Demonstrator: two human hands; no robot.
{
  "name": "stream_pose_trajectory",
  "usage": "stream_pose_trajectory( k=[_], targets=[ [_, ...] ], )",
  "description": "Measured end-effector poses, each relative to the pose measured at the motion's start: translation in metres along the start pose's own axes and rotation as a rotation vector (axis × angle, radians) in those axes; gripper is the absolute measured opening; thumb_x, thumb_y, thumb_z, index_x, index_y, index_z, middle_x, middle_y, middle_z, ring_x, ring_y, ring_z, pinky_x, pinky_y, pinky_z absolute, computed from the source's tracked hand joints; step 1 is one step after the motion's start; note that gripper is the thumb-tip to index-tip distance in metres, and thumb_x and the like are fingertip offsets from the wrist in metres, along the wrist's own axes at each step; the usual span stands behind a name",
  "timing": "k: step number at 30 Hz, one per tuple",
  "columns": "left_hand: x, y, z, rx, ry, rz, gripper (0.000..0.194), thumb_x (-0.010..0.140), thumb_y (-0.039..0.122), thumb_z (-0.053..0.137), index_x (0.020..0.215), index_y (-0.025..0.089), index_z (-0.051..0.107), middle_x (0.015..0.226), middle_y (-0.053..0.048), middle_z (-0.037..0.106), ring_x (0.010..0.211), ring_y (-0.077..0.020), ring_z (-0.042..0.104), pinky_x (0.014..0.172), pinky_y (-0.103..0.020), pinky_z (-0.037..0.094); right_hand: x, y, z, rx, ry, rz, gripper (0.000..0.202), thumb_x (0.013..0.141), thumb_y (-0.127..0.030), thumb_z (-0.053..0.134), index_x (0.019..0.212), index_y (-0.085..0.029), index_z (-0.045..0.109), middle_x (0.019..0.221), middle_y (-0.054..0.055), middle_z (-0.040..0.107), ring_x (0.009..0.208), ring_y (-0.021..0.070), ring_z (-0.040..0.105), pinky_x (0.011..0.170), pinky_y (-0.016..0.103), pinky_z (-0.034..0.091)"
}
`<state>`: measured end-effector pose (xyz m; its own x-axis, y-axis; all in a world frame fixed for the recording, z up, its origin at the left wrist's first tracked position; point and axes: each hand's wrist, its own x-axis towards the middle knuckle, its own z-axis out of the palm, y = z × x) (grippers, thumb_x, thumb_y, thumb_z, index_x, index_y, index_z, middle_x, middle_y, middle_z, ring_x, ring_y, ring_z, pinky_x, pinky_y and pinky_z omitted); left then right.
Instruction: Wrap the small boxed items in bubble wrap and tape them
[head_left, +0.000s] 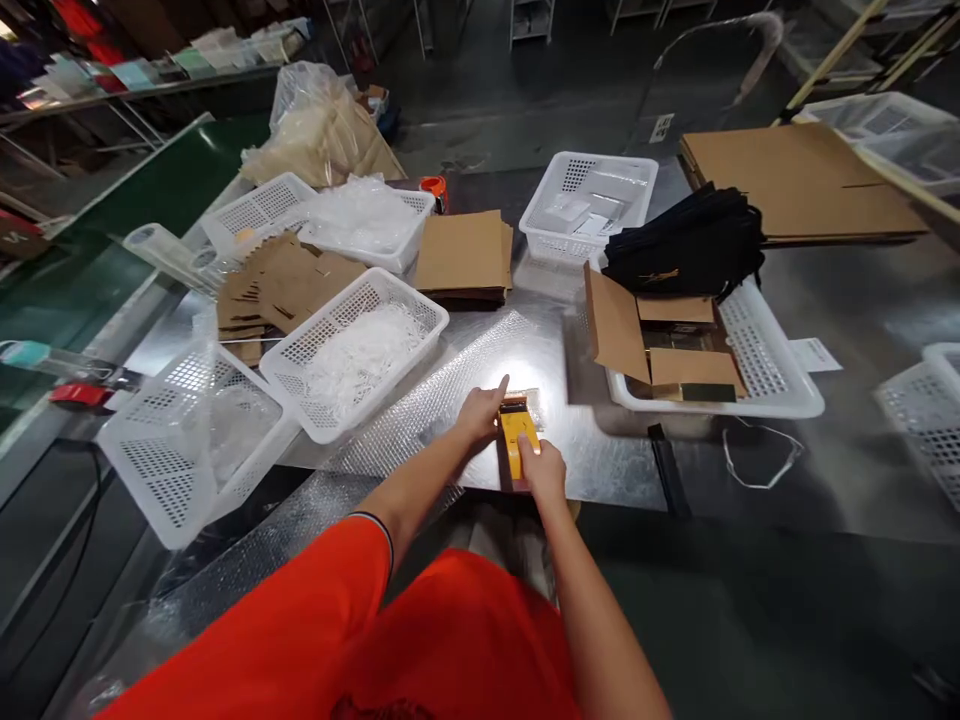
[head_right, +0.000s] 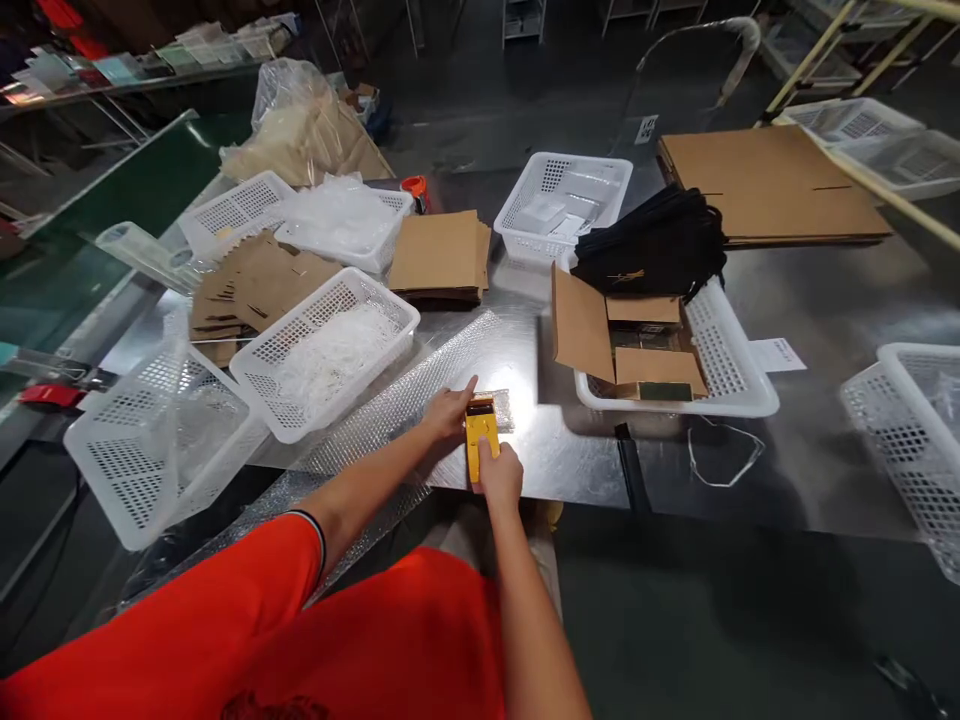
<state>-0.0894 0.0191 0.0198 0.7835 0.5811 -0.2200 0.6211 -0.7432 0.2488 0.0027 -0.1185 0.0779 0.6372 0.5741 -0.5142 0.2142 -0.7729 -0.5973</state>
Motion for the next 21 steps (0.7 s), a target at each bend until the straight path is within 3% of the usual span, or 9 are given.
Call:
stream_pose_trajectory(
  k=[5, 10, 12, 16, 21],
  targets=[
    [-0.009, 0.016, -0.010, 0.054, -0.104, -0.010, 0.106, 0.080, 0.039, 0.070, 0.158, 0.012, 0.003, 0.123, -0.016, 0.067, 0.112, -0.0295, 0.061, 0.100, -0.039, 0.036, -0.036, 0.033, -0.011, 0.060, -0.083, 0.049, 0.033, 0.090, -0.044, 0.047, 0.080, -0.017, 0.062, 0.078, 0.010, 0.069, 0.068, 0.0202, 0.064, 0.053, 0.027, 0.047],
    [-0.016, 0.029, -0.016, 0.099, -0.180, 0.013, 0.086, 0.079, 0.038, 0.074, 0.148, 0.007, 0.033, 0.125, -0.020, 0.064, 0.115, -0.0315, 0.059, 0.103, -0.041, 0.034, -0.074, 0.097, -0.014, 0.217, -0.202, 0.129, 0.035, 0.087, -0.053, 0.045, 0.077, -0.022, 0.057, 0.075, 0.006, 0.068, 0.065, 0.0197, 0.066, 0.047, 0.026, 0.050],
    [-0.017, 0.032, -0.018, 0.107, -0.222, 0.023, 0.073, 0.080, 0.038, 0.074, 0.139, 0.007, 0.044, 0.122, -0.021, 0.064, 0.113, -0.0325, 0.059, 0.103, -0.043, 0.034, -0.079, 0.112, -0.012, 0.195, -0.218, 0.143, 0.038, 0.087, -0.055, 0.043, 0.074, -0.023, 0.057, 0.072, 0.006, 0.068, 0.065, 0.0205, 0.067, 0.046, 0.026, 0.050],
    [-0.018, 0.038, -0.019, 0.112, -0.270, 0.009, 0.059, 0.082, 0.040, 0.072, 0.130, 0.012, 0.051, 0.120, -0.019, 0.064, 0.111, -0.0321, 0.059, 0.102, -0.044, 0.034, -0.066, 0.107, -0.015, 0.010, -0.186, 0.121, 0.040, 0.092, -0.051, 0.041, 0.076, -0.021, 0.063, 0.077, 0.010, 0.072, 0.066, 0.0204, 0.068, 0.049, 0.025, 0.046],
    [-0.018, 0.043, -0.020, 0.125, -0.290, -0.013, 0.083, 0.075, 0.032, 0.080, 0.145, 0.014, 0.037, 0.127, -0.020, 0.060, 0.116, -0.0327, 0.057, 0.104, -0.045, 0.034, -0.039, 0.079, -0.029, -0.242, -0.177, 0.089, 0.042, 0.093, -0.047, 0.043, 0.080, -0.017, 0.069, 0.087, 0.015, 0.075, 0.080, 0.0237, 0.070, 0.059, 0.027, 0.041]
  ],
)
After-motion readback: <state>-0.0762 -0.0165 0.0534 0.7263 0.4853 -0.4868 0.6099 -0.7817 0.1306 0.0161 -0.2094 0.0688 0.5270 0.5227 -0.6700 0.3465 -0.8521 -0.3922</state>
